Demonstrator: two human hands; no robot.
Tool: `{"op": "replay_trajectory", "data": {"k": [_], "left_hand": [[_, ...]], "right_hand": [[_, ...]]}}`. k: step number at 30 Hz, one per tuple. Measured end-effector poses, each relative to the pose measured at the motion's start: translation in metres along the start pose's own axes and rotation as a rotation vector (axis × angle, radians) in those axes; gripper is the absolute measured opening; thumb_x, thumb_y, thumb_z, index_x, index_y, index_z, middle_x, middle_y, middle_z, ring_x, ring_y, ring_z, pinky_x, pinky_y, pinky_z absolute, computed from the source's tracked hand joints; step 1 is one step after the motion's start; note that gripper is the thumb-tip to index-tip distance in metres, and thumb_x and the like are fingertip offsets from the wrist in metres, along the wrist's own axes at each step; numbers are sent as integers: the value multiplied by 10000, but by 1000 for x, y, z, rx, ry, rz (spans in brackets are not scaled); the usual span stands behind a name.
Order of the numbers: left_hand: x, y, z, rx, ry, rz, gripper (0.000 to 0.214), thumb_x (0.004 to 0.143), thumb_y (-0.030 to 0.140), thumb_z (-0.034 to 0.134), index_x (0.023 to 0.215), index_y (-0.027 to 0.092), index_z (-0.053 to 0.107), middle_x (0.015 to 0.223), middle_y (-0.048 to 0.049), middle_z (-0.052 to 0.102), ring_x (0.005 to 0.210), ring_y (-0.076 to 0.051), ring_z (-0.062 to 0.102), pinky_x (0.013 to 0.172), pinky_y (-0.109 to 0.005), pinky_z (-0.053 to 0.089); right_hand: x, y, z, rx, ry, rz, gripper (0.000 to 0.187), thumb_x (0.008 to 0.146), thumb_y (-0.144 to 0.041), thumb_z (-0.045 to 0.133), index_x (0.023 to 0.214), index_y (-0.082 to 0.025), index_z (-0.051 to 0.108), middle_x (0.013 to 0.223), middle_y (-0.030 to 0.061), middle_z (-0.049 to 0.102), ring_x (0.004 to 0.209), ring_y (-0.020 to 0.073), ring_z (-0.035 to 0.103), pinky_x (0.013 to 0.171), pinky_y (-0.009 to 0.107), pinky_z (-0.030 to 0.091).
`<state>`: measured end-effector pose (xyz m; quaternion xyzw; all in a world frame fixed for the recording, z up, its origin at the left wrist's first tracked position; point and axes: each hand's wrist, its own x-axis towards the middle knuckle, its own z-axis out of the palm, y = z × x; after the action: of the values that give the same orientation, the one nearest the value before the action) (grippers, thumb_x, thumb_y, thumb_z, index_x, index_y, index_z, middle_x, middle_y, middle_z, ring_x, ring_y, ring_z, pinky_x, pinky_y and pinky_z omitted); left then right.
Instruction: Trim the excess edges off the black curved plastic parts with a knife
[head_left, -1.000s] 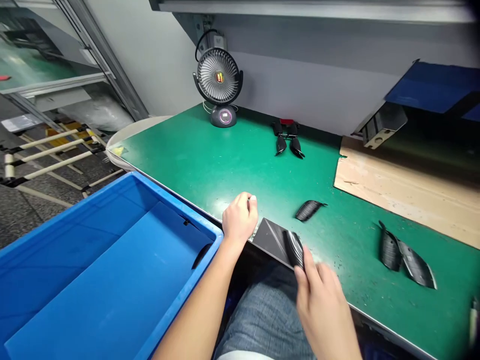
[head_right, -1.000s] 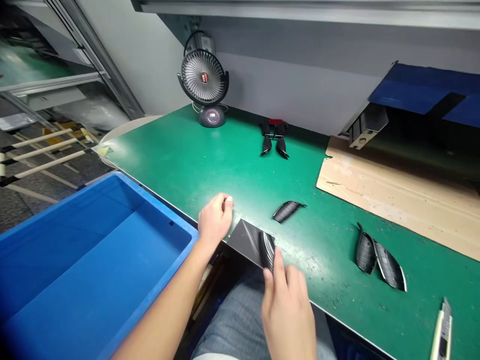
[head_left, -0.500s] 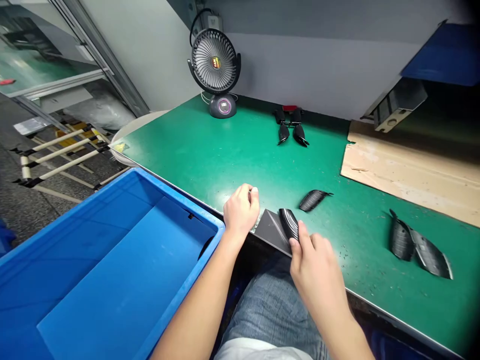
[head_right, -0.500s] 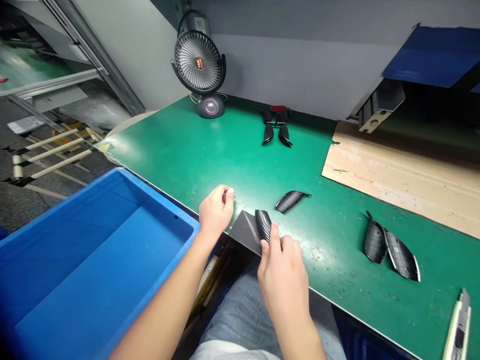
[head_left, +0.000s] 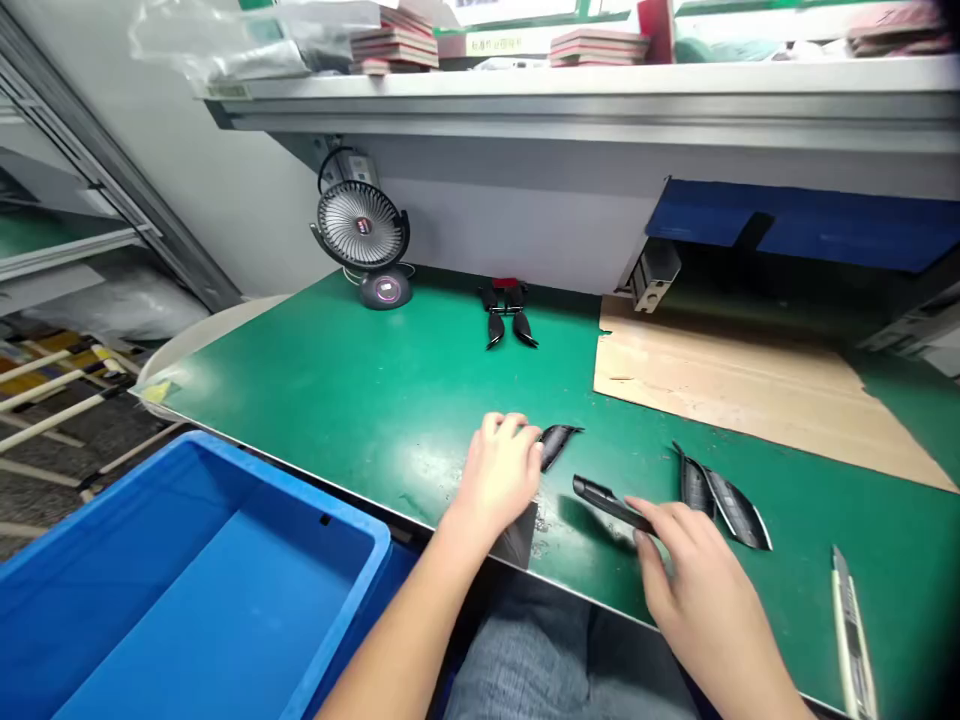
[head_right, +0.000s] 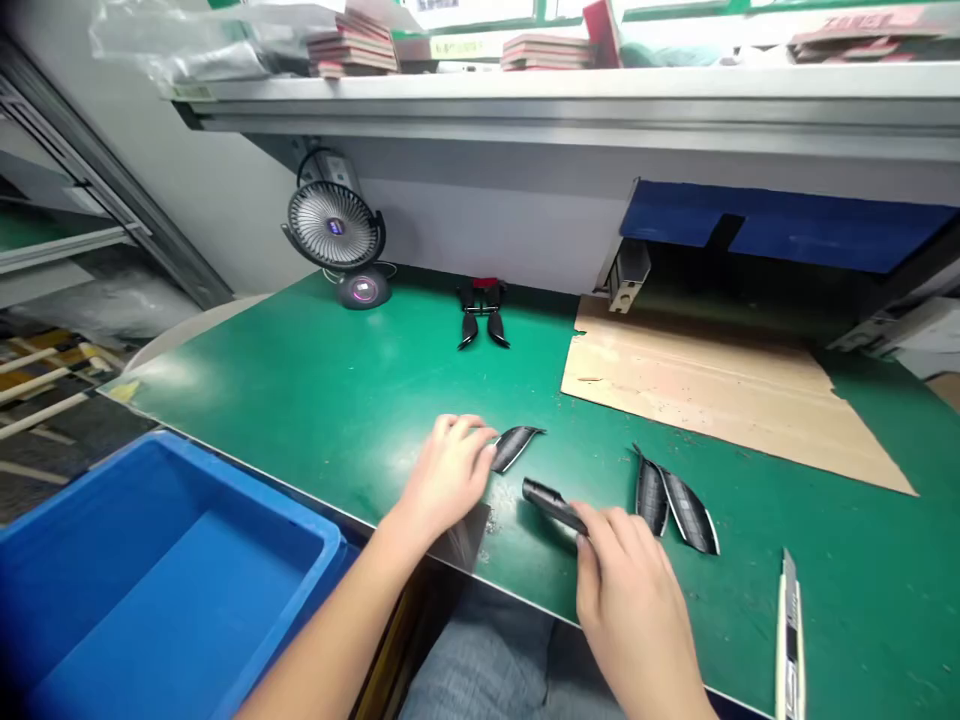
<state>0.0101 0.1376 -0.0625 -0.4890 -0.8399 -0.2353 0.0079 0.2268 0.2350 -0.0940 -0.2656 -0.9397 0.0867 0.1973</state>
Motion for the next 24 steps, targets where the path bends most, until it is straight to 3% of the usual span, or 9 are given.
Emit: {"op": "replay_trajectory", "data": {"k": [2,4,8,11,14,17,20,24], "left_hand": [[12,19,10,6,-41,78,256,921,311,420,1037,272,645,1296,7,528,1179,-276,392,949,-403,398],[17,32,20,12,-84,127,274,927,309,407,1025,267,660,1346,16,494,1213,-301,353,968,-448,396],[11,47,31,8,-146,184,311,946,308,362,1078,292,642,1376,33,465,1230,-311,326,974,-503,404],[3,56,29,47,-123,184,305,942,307,376,1120,288,623,1405,15,422,1236,-317,310,979,-516,400],[2,70,25,149,-71,171,294,925,297,419,1123,235,627,1306,-67,491,1173,-305,369,943,-463,432],[8,88,20,280,-99,187,283,919,287,425,1019,184,668,1119,-103,577,1040,-280,458,847,-390,473],[15,101,19,388,-173,189,307,918,283,404,919,180,694,997,-96,617,954,-271,504,776,-364,479],[26,102,33,391,-253,110,362,909,368,378,848,220,702,969,-83,649,937,-300,544,710,-379,468]], "right_hand": [[12,7,3,-24,8,-28,230,894,-184,451,1053,-217,613,959,56,604,894,217,522,743,355,403],[23,11,5,-30,2,-41,268,850,-92,465,983,-233,650,956,41,633,921,215,523,785,368,390],[31,21,2,-34,31,-9,398,822,-37,466,1080,-285,639,1090,-12,632,1052,180,501,933,349,374],[19,40,-7,-80,141,188,304,898,-148,428,1132,-192,616,1109,61,613,1036,199,508,883,335,429],[6,64,-17,-152,207,420,336,938,-322,425,1104,-99,613,969,138,610,913,264,526,740,394,461],[8,79,-25,-183,128,509,244,919,-310,501,1000,-121,632,870,97,591,867,243,537,652,348,455],[19,82,-35,-186,45,569,100,905,-217,547,908,-143,614,887,39,588,864,180,557,689,307,477],[34,94,-53,-154,-20,617,91,881,-209,598,835,-131,607,887,29,602,867,170,577,709,312,503]]}}
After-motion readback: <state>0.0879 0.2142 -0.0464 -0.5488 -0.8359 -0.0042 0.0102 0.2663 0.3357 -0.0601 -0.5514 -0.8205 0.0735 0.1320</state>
